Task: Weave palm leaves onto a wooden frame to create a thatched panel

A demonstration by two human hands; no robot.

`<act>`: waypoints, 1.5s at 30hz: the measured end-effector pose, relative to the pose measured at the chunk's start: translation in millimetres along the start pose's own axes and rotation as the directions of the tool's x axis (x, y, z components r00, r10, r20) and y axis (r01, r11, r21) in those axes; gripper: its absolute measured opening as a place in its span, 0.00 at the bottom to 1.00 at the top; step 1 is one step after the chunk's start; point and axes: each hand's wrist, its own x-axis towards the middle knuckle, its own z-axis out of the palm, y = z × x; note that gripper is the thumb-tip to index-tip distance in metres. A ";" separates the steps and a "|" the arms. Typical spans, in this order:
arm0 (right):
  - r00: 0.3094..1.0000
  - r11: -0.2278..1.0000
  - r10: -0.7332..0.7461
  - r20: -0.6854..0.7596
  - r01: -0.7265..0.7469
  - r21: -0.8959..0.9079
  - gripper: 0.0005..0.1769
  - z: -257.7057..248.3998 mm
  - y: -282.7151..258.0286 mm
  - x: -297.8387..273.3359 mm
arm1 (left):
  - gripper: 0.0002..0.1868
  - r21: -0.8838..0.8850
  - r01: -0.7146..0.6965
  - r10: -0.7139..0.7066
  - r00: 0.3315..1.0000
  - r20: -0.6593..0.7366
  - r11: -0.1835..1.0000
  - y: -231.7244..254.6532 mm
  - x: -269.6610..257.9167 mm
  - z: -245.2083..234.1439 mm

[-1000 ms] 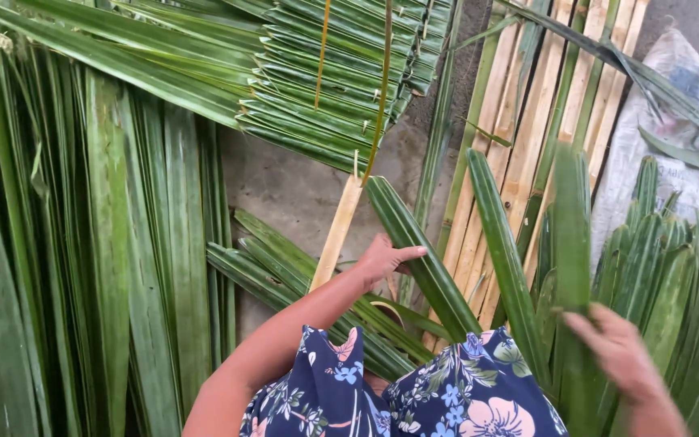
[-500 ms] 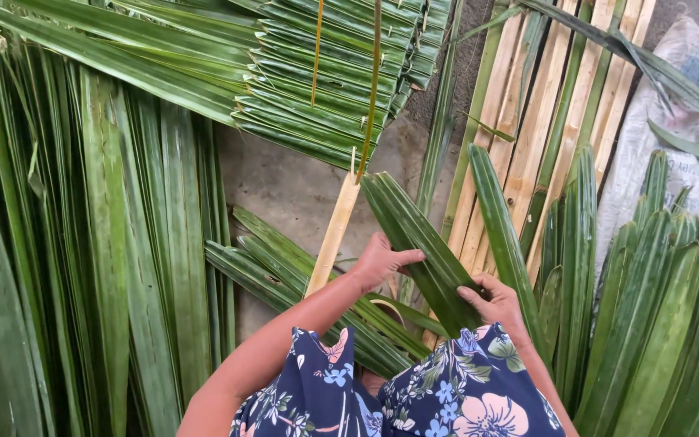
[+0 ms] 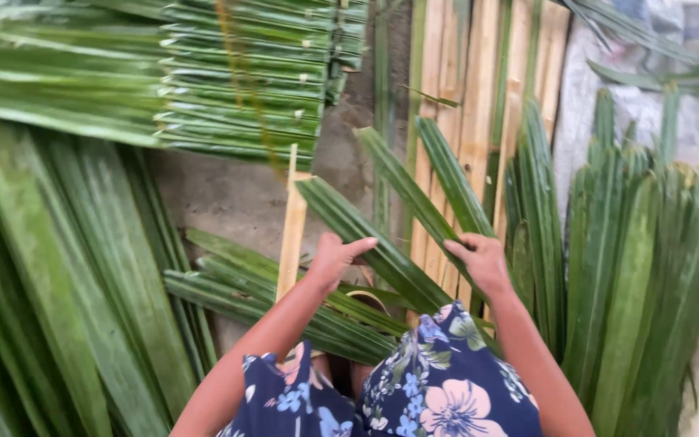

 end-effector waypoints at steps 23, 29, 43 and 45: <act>0.599 0.945 -0.224 -0.769 -0.061 -0.323 0.19 -113.1 157.2 54.9 | 0.20 0.130 0.046 -0.036 0.996 -0.078 0.990 9.5 -18.7 5.4; 0.840 0.946 0.141 -0.524 -0.271 -0.180 0.28 -149.0 196.7 68.0 | 0.20 0.141 0.044 -0.034 0.997 -0.070 0.989 8.8 -20.6 12.4; 0.750 0.918 -0.174 -0.638 -0.110 -0.380 0.29 -125.6 162.2 59.3 | 0.17 0.107 0.024 -0.016 0.997 -0.081 0.994 -2.8 -16.7 6.5; 0.782 0.973 -0.132 -0.609 -0.017 -0.232 0.26 -132.5 155.7 58.0 | 0.18 0.112 0.028 -0.020 0.997 -0.072 0.993 4.0 -20.5 9.1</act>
